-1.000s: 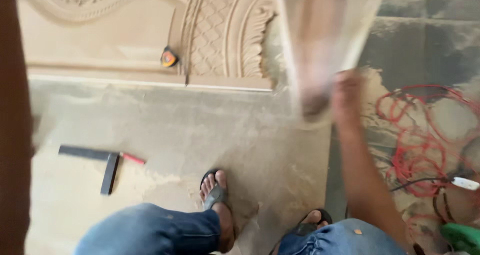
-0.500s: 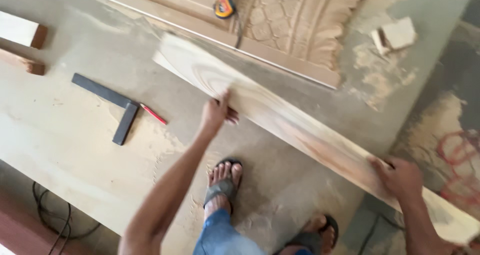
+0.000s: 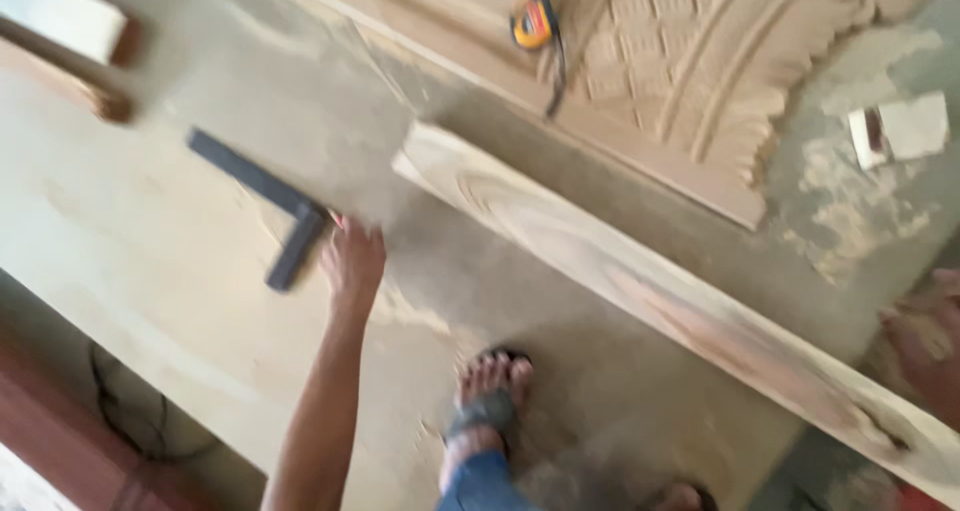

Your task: The person measures and marks a wooden plank with a tape measure, pencil, and try square, then cuts it with a circular saw. The process is repeated to produce multiple smaller pieces.

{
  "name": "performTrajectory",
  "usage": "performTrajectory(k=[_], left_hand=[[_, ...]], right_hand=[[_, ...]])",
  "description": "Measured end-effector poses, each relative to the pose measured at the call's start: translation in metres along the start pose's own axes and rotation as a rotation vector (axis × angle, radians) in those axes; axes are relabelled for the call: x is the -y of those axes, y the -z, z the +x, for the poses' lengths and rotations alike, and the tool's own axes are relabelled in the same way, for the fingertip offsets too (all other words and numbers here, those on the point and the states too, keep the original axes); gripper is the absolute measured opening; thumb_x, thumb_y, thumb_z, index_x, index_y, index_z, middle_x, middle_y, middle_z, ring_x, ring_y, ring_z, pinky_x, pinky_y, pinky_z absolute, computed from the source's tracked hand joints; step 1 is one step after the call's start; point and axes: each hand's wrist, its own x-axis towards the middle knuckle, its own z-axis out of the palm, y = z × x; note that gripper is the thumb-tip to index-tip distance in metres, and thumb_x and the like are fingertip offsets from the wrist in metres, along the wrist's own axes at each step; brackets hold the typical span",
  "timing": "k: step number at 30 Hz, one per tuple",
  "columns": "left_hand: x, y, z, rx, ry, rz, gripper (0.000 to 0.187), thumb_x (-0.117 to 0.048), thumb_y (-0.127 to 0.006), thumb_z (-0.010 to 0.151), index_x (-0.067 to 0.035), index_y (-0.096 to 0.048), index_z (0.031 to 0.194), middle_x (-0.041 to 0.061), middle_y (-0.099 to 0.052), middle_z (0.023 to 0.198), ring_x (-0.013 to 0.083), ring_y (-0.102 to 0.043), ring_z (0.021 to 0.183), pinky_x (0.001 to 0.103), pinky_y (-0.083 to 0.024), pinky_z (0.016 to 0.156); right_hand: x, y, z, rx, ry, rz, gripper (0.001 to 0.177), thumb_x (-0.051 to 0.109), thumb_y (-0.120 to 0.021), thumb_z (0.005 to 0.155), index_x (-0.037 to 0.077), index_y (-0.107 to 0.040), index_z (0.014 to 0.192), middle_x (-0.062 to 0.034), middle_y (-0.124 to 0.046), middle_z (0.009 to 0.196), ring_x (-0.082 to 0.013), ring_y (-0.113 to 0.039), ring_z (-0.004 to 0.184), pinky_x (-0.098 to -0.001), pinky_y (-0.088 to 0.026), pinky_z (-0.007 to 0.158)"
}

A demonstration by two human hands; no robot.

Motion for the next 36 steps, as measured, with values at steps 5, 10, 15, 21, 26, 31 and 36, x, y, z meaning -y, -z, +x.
performTrajectory(k=[5,10,15,21,26,31,36], left_hand=[[0.034,-0.004,0.006,0.103,0.099,0.038,0.046,-0.044,-0.069,0.092,0.002,-0.071,0.098,0.026,-0.072,0.089,0.0436,-0.071,0.082,0.054,-0.056,0.072],[-0.04,0.019,0.012,0.29,0.12,-0.491,0.027,-0.026,-0.069,0.092,0.0,-0.074,0.089,0.016,-0.077,0.079,0.0228,-0.069,0.07,0.04,-0.054,0.065],[-0.154,0.021,0.009,0.806,-0.291,-1.004,0.015,-0.012,-0.065,0.092,0.001,-0.07,0.097,0.007,-0.07,0.072,0.012,-0.069,0.062,0.031,-0.056,0.057],[-0.237,-0.01,0.073,0.432,-0.675,-0.662,0.023,-0.03,-0.072,0.094,-0.008,-0.075,0.095,0.017,-0.072,0.082,0.0305,-0.071,0.074,0.044,-0.057,0.068],[-0.288,-0.061,0.209,-0.14,-0.409,-0.264,0.07,-0.056,-0.078,0.089,-0.002,-0.052,0.127,0.022,-0.06,0.123,0.044,-0.059,0.114,0.057,-0.052,0.089],[-0.315,-0.076,0.238,0.17,-0.259,-0.482,0.065,-0.043,-0.089,0.076,0.0,-0.061,0.116,0.023,-0.061,0.113,0.0362,-0.065,0.096,0.05,-0.059,0.074],[-0.304,-0.008,0.193,0.462,-0.399,-1.158,0.031,-0.021,-0.078,0.094,0.005,-0.064,0.103,0.004,-0.069,0.085,0.0109,-0.07,0.073,0.028,-0.064,0.065]], right_hand=[[0.098,0.076,0.126,0.121,0.425,0.067,0.036,0.031,-0.073,0.086,0.003,-0.071,0.107,-0.0164,-0.069,0.118,-0.0317,-0.066,0.108,-0.0443,-0.054,0.094],[0.239,0.075,0.214,0.29,0.548,0.11,0.04,0.026,-0.065,0.092,0.007,-0.062,0.128,-0.0147,-0.07,0.106,-0.0296,-0.068,0.096,-0.0442,-0.057,0.087],[0.346,0.01,0.21,0.218,0.648,0.414,0.056,0.004,-0.058,0.093,0.015,-0.055,0.148,-0.0157,-0.068,0.103,-0.0316,-0.069,0.092,-0.043,-0.058,0.084],[0.324,-0.046,0.207,-0.111,0.2,0.683,0.029,-0.001,-0.066,0.088,0.006,-0.064,0.117,-0.0165,-0.07,0.111,-0.0342,-0.07,0.102,-0.041,-0.058,0.088],[0.289,-0.058,0.178,-0.303,-0.065,0.769,0.024,-0.007,-0.065,0.098,0.003,-0.064,0.12,-0.0165,-0.071,0.109,-0.0322,-0.073,0.1,-0.0374,-0.058,0.087],[0.266,-0.05,0.14,-0.269,-0.209,0.771,0.024,-0.009,-0.06,0.1,0.003,-0.064,0.12,-0.016,-0.071,0.106,-0.0261,-0.073,0.094,-0.0345,-0.057,0.086],[0.26,-0.03,0.111,-0.314,-0.24,0.825,0.03,-0.01,-0.051,0.103,0.003,-0.061,0.128,-0.0138,-0.072,0.113,-0.0241,-0.075,0.103,-0.0322,-0.057,0.093]])
